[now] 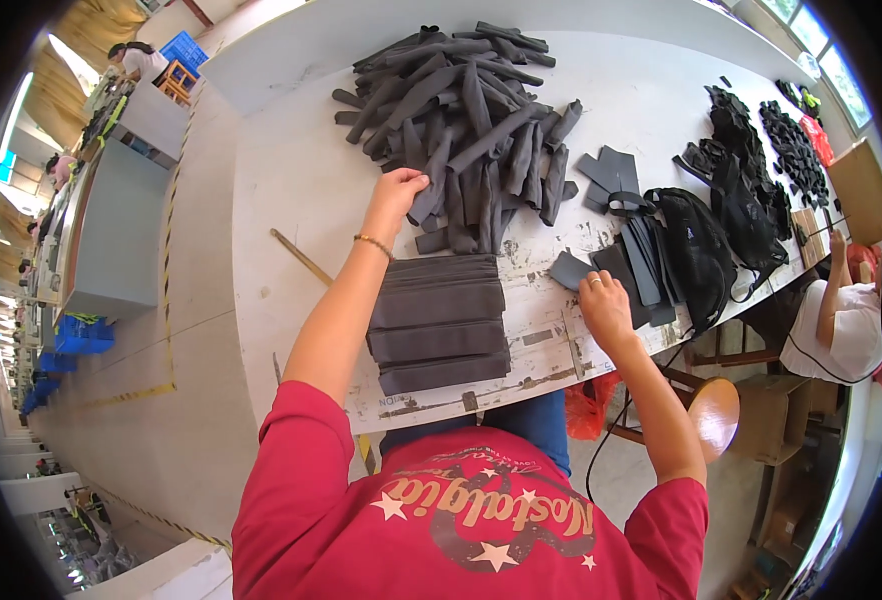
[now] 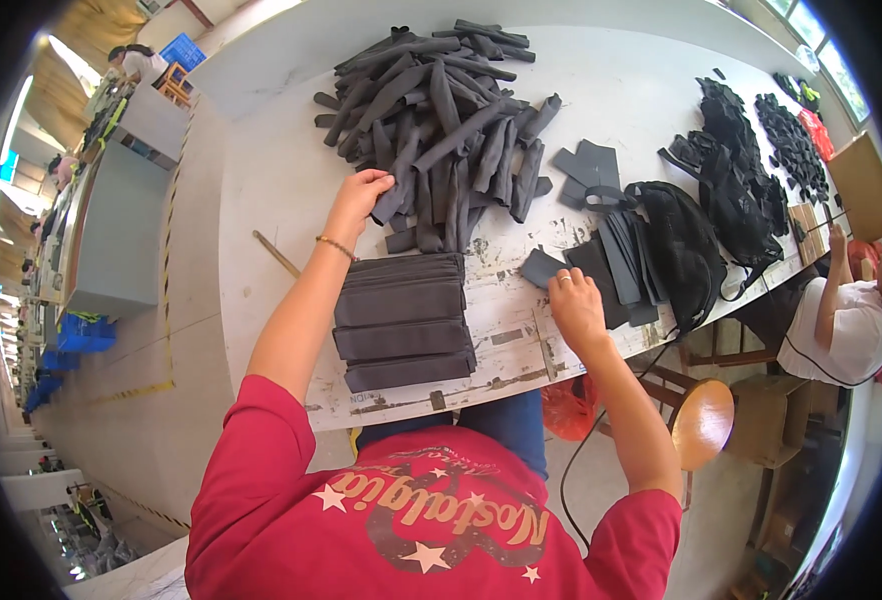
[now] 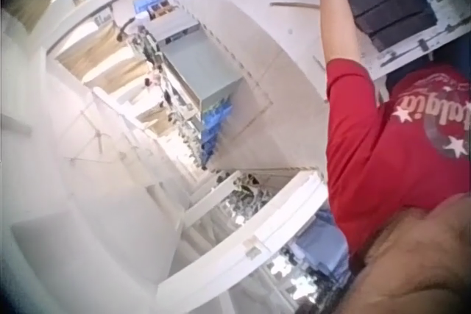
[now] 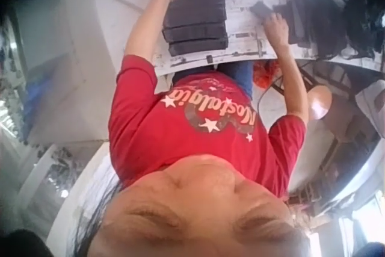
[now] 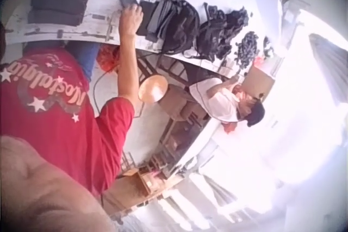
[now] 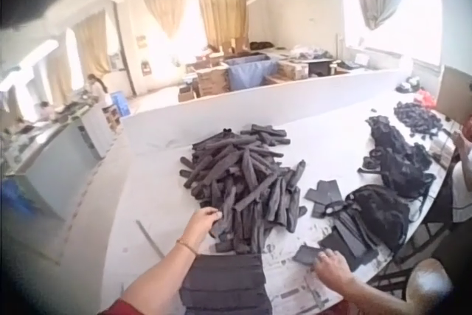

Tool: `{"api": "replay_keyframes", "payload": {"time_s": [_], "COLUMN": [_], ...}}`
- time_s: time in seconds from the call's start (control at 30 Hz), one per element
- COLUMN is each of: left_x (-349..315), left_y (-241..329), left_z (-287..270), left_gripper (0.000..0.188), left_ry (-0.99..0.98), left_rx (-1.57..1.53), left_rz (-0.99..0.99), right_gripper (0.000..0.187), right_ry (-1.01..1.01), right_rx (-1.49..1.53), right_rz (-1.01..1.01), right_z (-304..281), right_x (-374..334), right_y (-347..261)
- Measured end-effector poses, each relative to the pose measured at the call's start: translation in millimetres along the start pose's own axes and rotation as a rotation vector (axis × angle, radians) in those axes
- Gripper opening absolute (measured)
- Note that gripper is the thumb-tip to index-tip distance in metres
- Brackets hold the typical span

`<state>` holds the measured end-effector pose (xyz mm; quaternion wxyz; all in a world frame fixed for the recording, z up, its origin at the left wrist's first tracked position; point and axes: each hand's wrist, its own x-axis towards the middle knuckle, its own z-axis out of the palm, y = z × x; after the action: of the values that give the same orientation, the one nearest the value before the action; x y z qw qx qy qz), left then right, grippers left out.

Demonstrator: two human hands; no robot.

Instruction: Sort and stack small black foam components on a workbench in a manufacturing environment.

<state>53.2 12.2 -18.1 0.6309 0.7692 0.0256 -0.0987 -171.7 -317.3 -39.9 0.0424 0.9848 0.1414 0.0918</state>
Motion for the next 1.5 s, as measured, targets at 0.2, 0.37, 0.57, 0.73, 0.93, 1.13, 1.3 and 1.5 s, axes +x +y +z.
{"api": "replay_keyframes", "payload": {"time_s": [0.2,0.37,0.57,0.73,0.93,1.13,1.3,1.5], "left_x": [-65,-105,-146,-164,-182,-196,-205,-207], "left_y": [26,46,61,53,56,66,69,67], "left_z": [-11,12,21,21,27,36,39,38], "left_gripper": [0.023,0.028,0.034,0.035,0.03,0.023,0.022,0.025], "left_ry": [-0.02,-0.023,-0.04,-0.122,-0.14,-0.175,-0.209,-0.216], "left_rx": [-0.68,-1.099,-1.03,-0.968,-0.923,-0.916,-0.921,-0.958], "left_rz": [-0.17,-0.13,-0.055,-0.116,-0.093,-0.091,-0.123,-0.157], "right_gripper": [0.032,0.037,0.029,0.039,0.037,0.032,0.029,0.028], "right_ry": [0.441,0.609,0.435,0.514,0.549,0.662,0.725,0.713], "right_rx": [0.591,1.17,0.858,0.963,0.831,0.607,0.476,0.428], "right_rz": [0.334,0.511,0.195,0.202,0.141,0.107,0.089,0.093], "right_z": [-39,-69,-111,-129,-137,-144,-142,-147], "right_x": [4,11,3,1,-8,-2,0,-3], "right_y": [6,-37,-104,-124,-131,-133,-128,-126]}}
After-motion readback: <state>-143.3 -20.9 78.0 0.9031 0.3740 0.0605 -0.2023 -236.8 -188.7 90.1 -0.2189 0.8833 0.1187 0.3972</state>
